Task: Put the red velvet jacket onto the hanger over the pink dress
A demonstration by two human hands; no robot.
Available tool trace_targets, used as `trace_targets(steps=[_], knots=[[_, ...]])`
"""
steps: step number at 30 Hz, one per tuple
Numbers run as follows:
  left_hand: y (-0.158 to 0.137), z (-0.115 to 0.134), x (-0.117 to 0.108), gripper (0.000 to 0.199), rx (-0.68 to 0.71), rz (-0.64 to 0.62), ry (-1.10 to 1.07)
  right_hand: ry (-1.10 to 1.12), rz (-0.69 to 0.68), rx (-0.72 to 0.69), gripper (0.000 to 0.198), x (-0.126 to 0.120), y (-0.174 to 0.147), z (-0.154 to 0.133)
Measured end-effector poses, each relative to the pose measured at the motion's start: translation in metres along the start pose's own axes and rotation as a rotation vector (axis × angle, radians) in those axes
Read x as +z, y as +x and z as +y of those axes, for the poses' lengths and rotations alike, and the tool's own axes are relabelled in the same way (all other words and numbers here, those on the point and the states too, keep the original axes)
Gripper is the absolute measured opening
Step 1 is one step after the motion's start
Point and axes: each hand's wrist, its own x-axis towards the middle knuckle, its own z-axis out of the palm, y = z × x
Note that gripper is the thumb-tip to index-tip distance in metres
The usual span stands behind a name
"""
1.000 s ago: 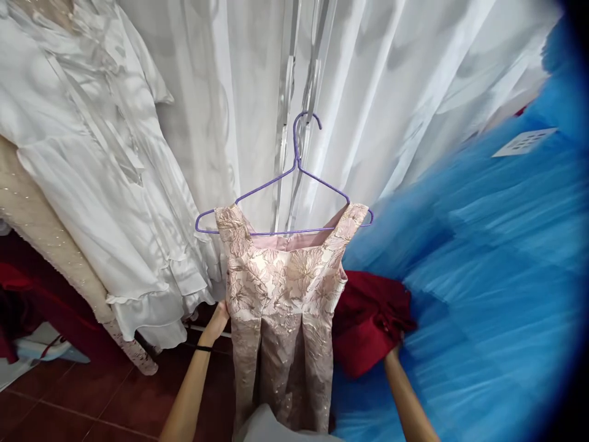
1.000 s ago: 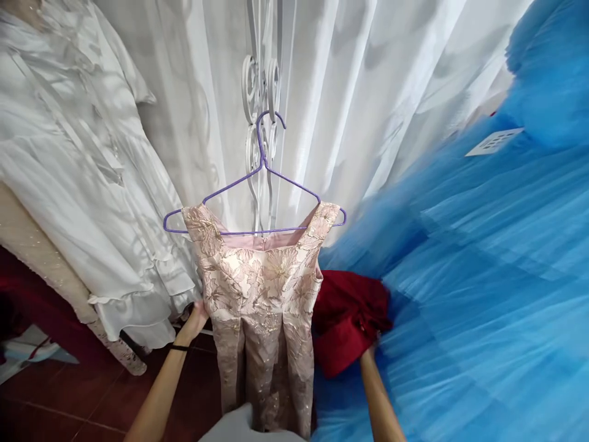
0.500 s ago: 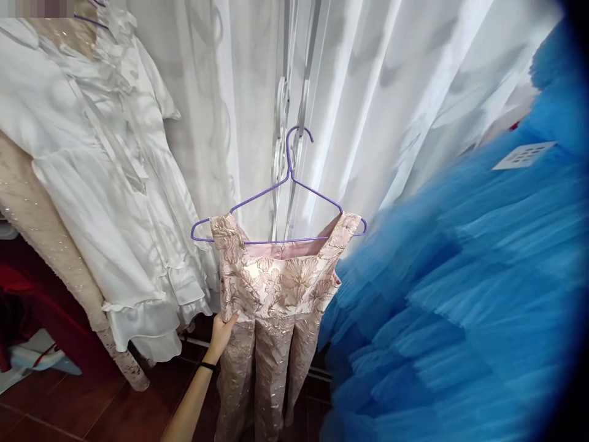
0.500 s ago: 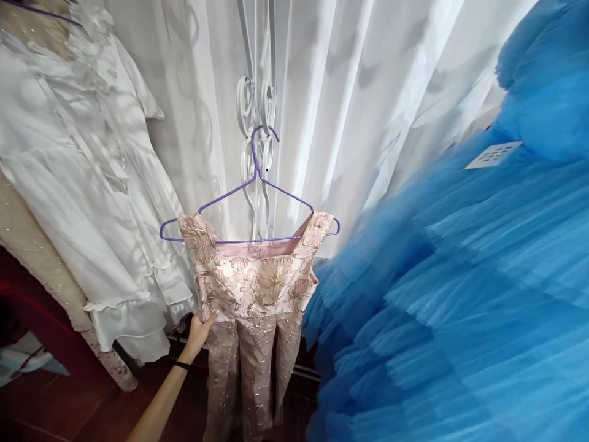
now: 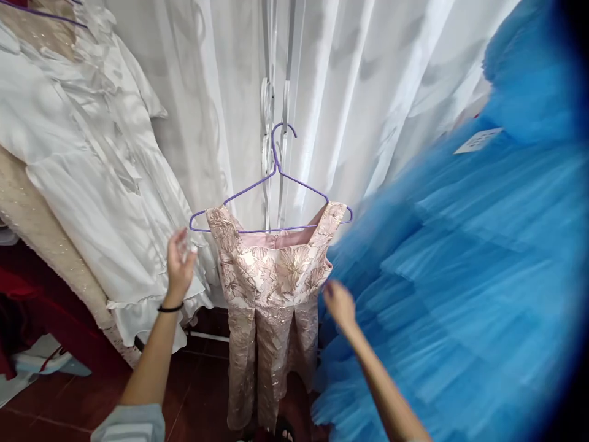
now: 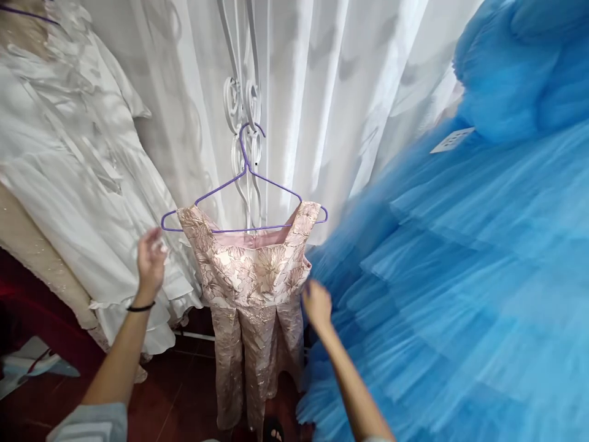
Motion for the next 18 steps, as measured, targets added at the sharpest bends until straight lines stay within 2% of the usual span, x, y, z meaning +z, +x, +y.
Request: trace_targets(steps=[2,3,4,6,8,9,11,13,16,18], knots=[[0.042,0.030,0.001,0.055,0.188,-0.035,0.098,-0.046,0.190,0.051,0.042,-0.016,0.044,0.011],[0.058,0.042,0.005,0.049,0.251,-0.097,0.164,-0.034,0.244,0.029,0.048,-0.025,0.071,0.014],[0.069,0.051,0.010,0.043,0.293,-0.166,0.222,0.010,0.239,-0.025,0.055,-0.033,0.098,0.016],[0.081,0.061,0.021,0.036,0.333,-0.267,0.301,0.135,0.073,-0.169,0.058,-0.043,0.144,0.015],[0.083,0.058,0.025,0.034,0.323,-0.262,0.308,0.206,-0.127,-0.249,0.055,-0.049,0.169,0.012],[0.082,0.054,0.023,0.033,0.303,-0.228,0.300,0.200,-0.183,-0.256,0.057,-0.050,0.174,0.011],[0.079,0.039,0.012,0.032,0.223,-0.143,0.253,0.179,-0.189,-0.248,0.061,-0.053,0.172,0.011],[0.074,0.019,-0.002,0.035,0.077,-0.050,0.160,0.203,-0.178,-0.250,0.062,-0.057,0.164,0.013],[0.051,-0.018,-0.014,0.043,-0.250,0.075,-0.029,0.262,-0.210,-0.253,0.061,-0.056,0.148,0.019],[0.017,-0.045,-0.008,0.050,-0.456,0.098,-0.159,0.360,-0.226,-0.121,0.059,-0.045,0.132,0.026]])
